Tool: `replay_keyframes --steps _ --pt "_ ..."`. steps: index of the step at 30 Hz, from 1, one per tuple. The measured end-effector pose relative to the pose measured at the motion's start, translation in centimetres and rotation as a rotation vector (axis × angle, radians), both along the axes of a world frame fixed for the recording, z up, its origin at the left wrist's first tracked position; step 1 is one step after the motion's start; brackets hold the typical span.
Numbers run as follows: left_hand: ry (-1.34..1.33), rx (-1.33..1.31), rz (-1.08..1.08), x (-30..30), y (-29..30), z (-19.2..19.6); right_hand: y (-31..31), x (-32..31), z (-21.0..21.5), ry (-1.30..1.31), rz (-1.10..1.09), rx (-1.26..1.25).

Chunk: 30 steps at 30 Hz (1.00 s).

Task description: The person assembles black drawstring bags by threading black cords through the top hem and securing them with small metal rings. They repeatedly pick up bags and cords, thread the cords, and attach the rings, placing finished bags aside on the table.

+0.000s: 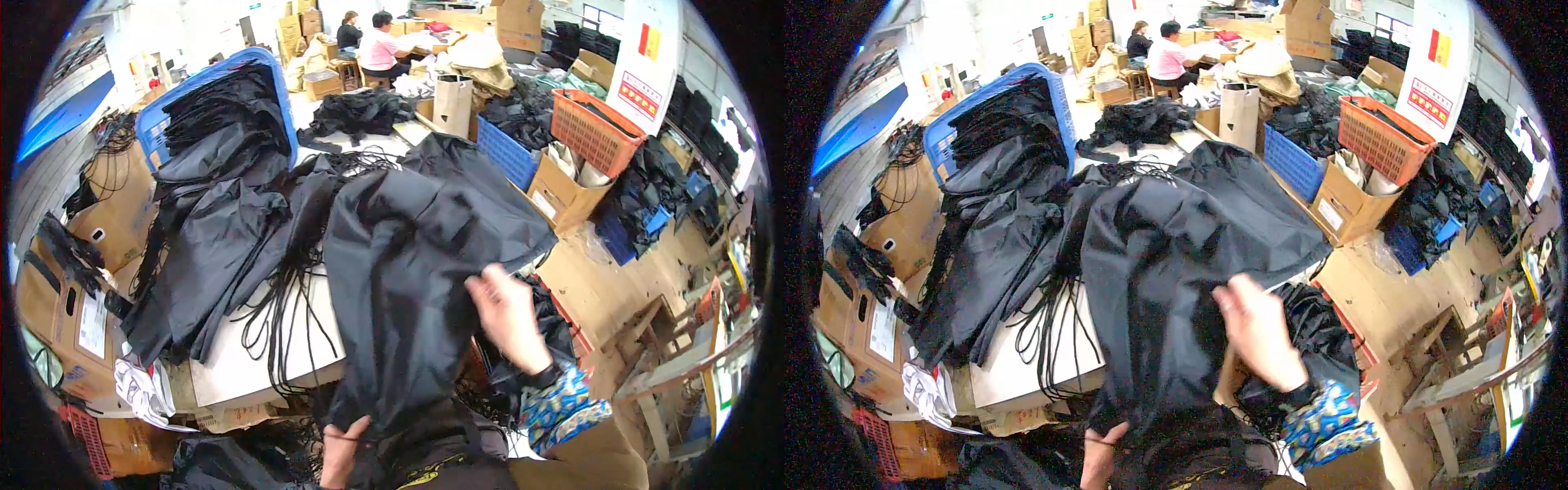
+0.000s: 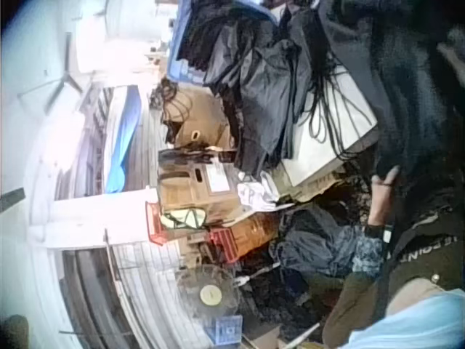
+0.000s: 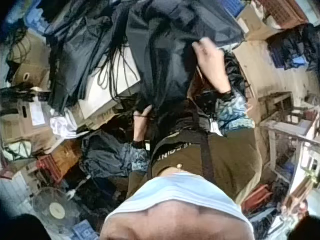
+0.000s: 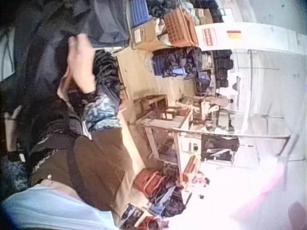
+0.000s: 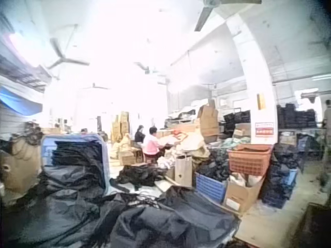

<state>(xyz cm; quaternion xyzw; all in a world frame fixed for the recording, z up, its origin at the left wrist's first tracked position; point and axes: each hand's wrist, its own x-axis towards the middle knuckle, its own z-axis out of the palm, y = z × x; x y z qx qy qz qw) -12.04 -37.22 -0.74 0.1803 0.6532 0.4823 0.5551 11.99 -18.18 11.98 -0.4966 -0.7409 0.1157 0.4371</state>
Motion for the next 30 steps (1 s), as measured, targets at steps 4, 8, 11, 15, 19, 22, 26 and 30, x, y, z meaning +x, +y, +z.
replay_keyframes --steps 4,8,11,15,19,22,26,30 --pt "-0.377 0.160 -0.257 7.4 8.8 5.0 5.4 7.1 3.5 -0.214 -0.219 0.203" --pt "-0.868 0.222 -0.164 14.2 16.5 2.5 4.1 10.1 6.8 -0.306 -0.312 0.464" --pt "-1.087 0.129 -0.132 17.9 19.8 1.0 0.0 10.1 11.9 -0.386 -0.490 0.749" --pt "-1.131 0.139 -0.154 20.4 20.6 0.1 -1.8 11.6 10.7 -0.058 -0.362 0.333" --pt "-1.094 0.131 -0.220 19.4 21.3 0.1 2.5 9.8 5.7 0.029 -0.127 0.330" --pt "-0.990 0.152 -0.247 18.8 21.1 0.9 4.9 6.9 3.6 0.332 -0.044 0.243" --pt "-0.255 0.364 -0.453 18.7 20.1 -2.0 13.2 3.9 -3.9 0.258 0.028 0.068" --pt "0.741 0.587 -0.890 14.0 15.9 0.7 19.6 7.5 -12.6 0.388 0.017 0.066"
